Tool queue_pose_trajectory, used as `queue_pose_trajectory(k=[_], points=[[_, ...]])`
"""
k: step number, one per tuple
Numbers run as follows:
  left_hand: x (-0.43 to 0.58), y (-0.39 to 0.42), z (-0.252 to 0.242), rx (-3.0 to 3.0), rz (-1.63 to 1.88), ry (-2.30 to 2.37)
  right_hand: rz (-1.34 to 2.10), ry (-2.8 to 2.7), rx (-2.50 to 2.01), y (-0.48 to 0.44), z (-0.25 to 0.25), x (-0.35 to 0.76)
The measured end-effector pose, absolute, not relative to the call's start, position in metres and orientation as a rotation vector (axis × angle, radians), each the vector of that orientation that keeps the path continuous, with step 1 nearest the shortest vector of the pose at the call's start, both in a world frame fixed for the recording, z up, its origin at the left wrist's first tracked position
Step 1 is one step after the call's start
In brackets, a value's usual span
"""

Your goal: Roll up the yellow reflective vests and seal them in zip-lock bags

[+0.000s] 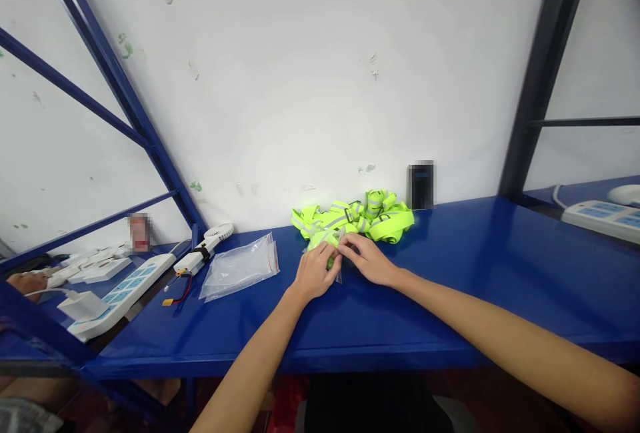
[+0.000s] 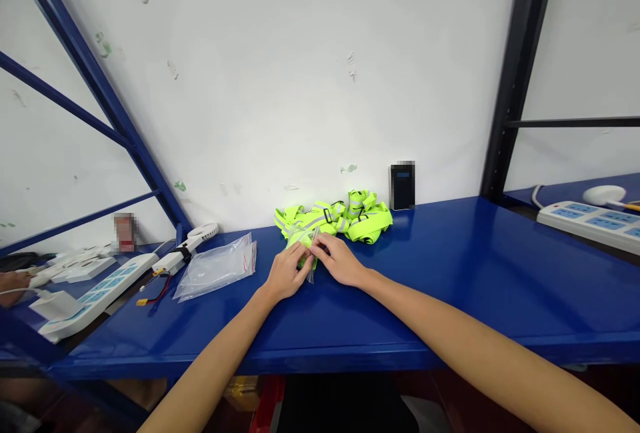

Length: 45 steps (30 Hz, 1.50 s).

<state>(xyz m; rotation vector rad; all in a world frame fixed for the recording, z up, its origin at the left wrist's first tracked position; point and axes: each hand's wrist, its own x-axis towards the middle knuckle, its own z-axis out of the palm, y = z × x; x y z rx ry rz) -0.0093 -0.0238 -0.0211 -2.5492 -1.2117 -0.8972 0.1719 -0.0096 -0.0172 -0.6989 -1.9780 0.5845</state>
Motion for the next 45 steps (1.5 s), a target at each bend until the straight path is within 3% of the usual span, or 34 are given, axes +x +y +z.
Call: queue_pose_trajectory(k=[5, 14, 30, 37, 45], points=[[-0.011, -0.022, -0.022, -2.578, -1.02, -1.288, 0.743, -1.86, -0.756, -0.008, -0.02, 0.169], [-0.013, -0.017, -0.023, -2.589, -1.063, -1.28, 0.514, -1.95, -0.877, -0.006, -0.021, 0.169], [-0.015, -0.025, -0.02, -2.402, -0.691, -0.993, 0.526, -1.974, -0.629, -0.013, -0.022, 0.171], [-0.014, -0.022, -0.027, -2.365, -0.761, -0.905, 0.348, -1.987, -0.651, -0.021, -0.027, 0.166], [-0.013, -0.02, -0.027, -2.416, -1.009, -1.131, 0.451, -2.004, -0.749, -0.014, -0.027, 0.163]])
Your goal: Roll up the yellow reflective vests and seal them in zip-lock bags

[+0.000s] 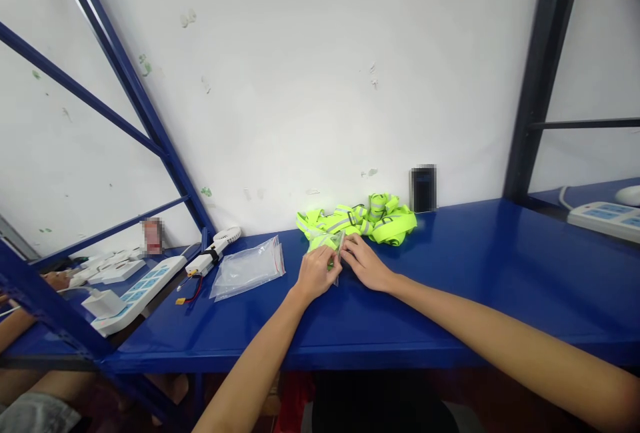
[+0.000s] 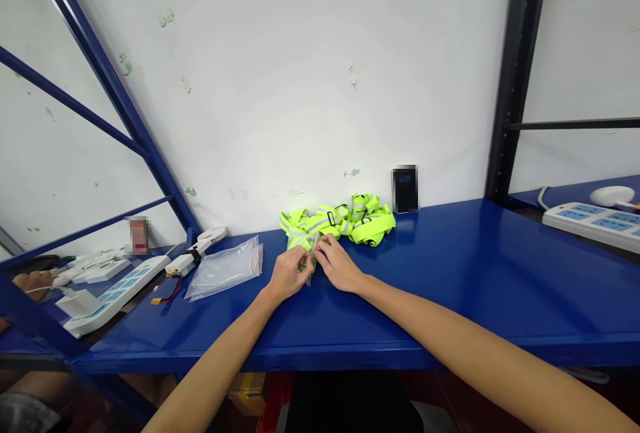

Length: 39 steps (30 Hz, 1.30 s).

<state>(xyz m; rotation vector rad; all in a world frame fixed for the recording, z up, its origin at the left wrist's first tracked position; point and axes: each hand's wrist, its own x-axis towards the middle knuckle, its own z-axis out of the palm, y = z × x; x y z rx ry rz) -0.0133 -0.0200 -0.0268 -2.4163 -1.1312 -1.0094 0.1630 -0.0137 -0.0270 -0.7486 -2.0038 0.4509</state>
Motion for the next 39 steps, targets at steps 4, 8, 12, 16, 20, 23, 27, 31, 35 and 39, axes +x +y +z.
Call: queue_pose_trajectory(k=[4, 8, 12, 16, 20, 23, 27, 31, 35, 39], points=[[-0.008, -0.018, -0.03, -2.411, -1.206, -1.253, 0.498, -1.938, -0.743, -0.009, -0.026, 0.157], [-0.006, -0.015, -0.032, -2.386, -1.418, -1.338, 0.521, -1.884, -0.725, 0.001, -0.027, 0.15], [-0.013, -0.015, -0.029, -2.25, -1.767, -1.5, 0.677, -1.716, -0.833, 0.014, -0.032, 0.159], [-0.022, -0.017, -0.025, -2.263, -1.837, -1.49, 0.584, -1.742, -0.846, 0.016, -0.031, 0.175], [-0.025, -0.017, -0.024, -2.212, -1.602, -1.436, 0.386, -1.802, -0.844, 0.009, -0.027, 0.177], [-0.029, -0.014, -0.025, -2.138, -1.429, -1.54, 0.3, -1.978, -0.868, 0.005, -0.03, 0.174], [-0.028, -0.014, -0.03, -2.221, -1.17, -1.786, 0.33, -2.03, -1.012, 0.005, -0.036, 0.17], [-0.021, -0.02, -0.031, -2.395, -0.939, -1.786, 0.407, -2.021, -1.084, 0.006, -0.033, 0.168], [-0.023, -0.022, -0.025, -2.35, -1.021, -1.653, 0.47, -2.012, -1.17, 0.006, -0.026, 0.172], [-0.03, -0.022, -0.021, -2.358, -1.168, -1.562, 0.628, -2.013, -1.147, 0.001, -0.02, 0.176]])
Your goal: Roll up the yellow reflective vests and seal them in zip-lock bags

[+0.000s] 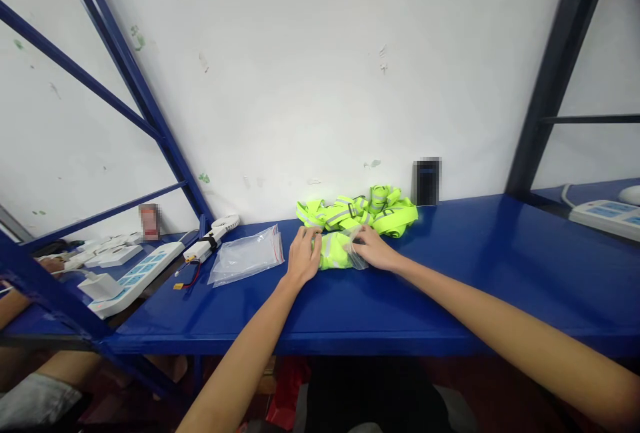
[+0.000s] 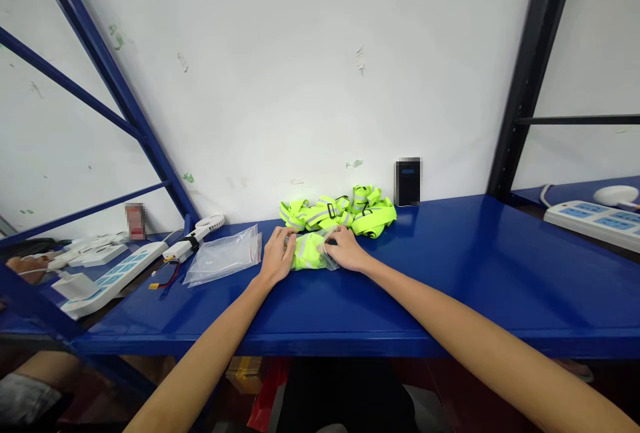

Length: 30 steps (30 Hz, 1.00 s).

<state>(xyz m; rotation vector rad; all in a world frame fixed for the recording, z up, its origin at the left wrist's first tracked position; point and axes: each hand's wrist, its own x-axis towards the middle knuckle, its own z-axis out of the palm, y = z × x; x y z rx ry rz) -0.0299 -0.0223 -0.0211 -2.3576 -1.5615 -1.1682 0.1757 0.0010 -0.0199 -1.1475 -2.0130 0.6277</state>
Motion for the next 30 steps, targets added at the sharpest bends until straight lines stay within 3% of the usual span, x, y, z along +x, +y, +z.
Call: queue_pose_trajectory(k=[11, 18, 23, 30], points=[[-0.038, -0.054, -0.023, -2.641, -0.743, -1.597, 1.04, -1.947, -0.98, -0.042, -0.021, 0.218], [-0.042, -0.106, -0.014, -2.603, -0.825, -1.635, 1.159, -1.936, -0.918, -0.064, -0.015, 0.256], [-0.108, -0.123, 0.032, -2.276, -0.956, -1.898, 1.249, -1.478, -0.837, -0.054, -0.014, 0.276], [-0.219, -0.09, 0.095, -2.188, -0.627, -2.206, 1.177, -1.228, -0.805, -0.019, 0.003, 0.262]])
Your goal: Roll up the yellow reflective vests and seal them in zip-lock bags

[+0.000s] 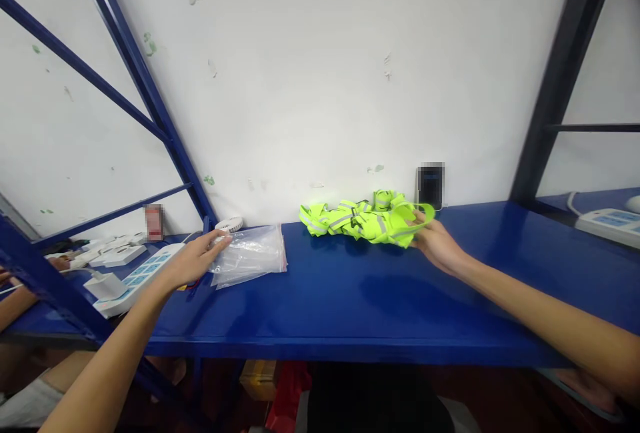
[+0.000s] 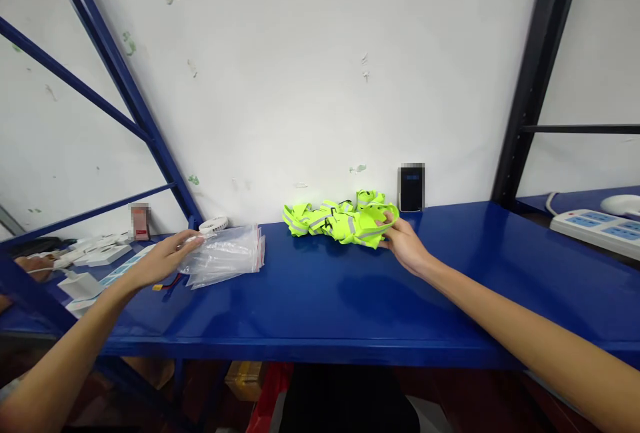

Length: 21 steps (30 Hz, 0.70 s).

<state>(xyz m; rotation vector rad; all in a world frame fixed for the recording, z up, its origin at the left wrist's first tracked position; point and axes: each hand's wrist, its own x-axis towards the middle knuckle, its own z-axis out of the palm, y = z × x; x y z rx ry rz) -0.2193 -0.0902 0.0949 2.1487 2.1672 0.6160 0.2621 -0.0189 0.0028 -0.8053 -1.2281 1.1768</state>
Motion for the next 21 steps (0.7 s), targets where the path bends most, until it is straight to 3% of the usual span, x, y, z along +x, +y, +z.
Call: queue_pose_trajectory(k=[7, 11, 15, 21], points=[[-0.229, -0.051, 0.076, 2.105, 0.407, 2.294, 1.086, -1.376, -0.848, 0.008, 0.002, 0.217], [-0.245, -0.043, 0.06, 1.983, 0.4, 2.454, 0.733, -1.776, -1.061, 0.009, -0.017, 0.216], [-0.247, -0.051, 0.056, 1.953, 0.586, 2.672, 0.364, -1.97, -1.188, 0.007, -0.024, 0.217], [-0.213, -0.07, 0.04, 2.352, 0.798, 2.513, 0.329, -1.798, -1.022, 0.0, -0.014, 0.218]])
